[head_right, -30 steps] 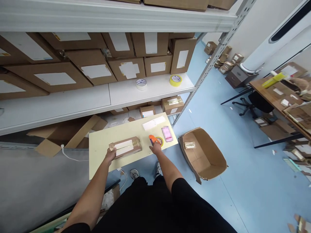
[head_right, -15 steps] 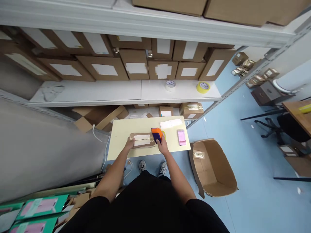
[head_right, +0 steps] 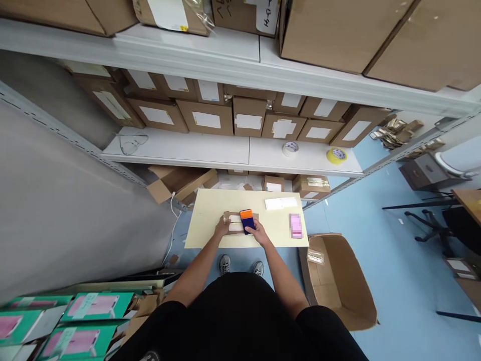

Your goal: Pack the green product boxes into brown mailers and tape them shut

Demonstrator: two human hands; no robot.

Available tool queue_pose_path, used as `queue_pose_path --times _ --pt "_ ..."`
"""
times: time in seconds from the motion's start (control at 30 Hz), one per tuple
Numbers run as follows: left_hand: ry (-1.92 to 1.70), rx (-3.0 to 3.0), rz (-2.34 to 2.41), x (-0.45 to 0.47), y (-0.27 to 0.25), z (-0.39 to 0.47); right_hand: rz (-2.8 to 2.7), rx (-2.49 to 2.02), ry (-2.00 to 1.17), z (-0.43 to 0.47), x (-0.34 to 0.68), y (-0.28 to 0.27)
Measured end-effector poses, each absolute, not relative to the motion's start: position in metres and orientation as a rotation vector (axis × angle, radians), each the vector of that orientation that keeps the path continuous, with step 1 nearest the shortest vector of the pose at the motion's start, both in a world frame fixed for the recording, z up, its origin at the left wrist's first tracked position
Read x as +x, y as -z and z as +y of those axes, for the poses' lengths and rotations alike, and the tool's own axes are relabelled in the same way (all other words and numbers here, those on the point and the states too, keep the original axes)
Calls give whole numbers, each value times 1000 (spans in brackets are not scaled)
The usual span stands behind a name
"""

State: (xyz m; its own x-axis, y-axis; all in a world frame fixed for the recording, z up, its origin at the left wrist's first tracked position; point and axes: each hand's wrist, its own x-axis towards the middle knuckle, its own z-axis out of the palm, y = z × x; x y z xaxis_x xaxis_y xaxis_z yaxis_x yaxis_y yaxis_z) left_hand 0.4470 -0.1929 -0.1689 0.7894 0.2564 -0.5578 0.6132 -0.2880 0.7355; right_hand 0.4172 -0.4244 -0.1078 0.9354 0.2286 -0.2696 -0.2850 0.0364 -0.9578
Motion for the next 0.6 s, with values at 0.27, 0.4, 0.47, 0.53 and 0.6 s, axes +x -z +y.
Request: queue_pose_path --times 0.27,0.4,0.47,0.53,0.6 --pt "174 1810 257 470 92 -205 21 -1476 -483 -431 410 100" --pt "436 1813 -38 478 67 -219 3 -1456 -523 -434 404 98" --pt "537 1849 -106 476 61 -223 1 -1460 -538 -436 399 97" --pt "580 1884 -143 473 57 -224 0 -1466 -542 -438 395 95" --pt "557 1903 -165 468 54 -227 -11 -1473 -533 -439 391 92"
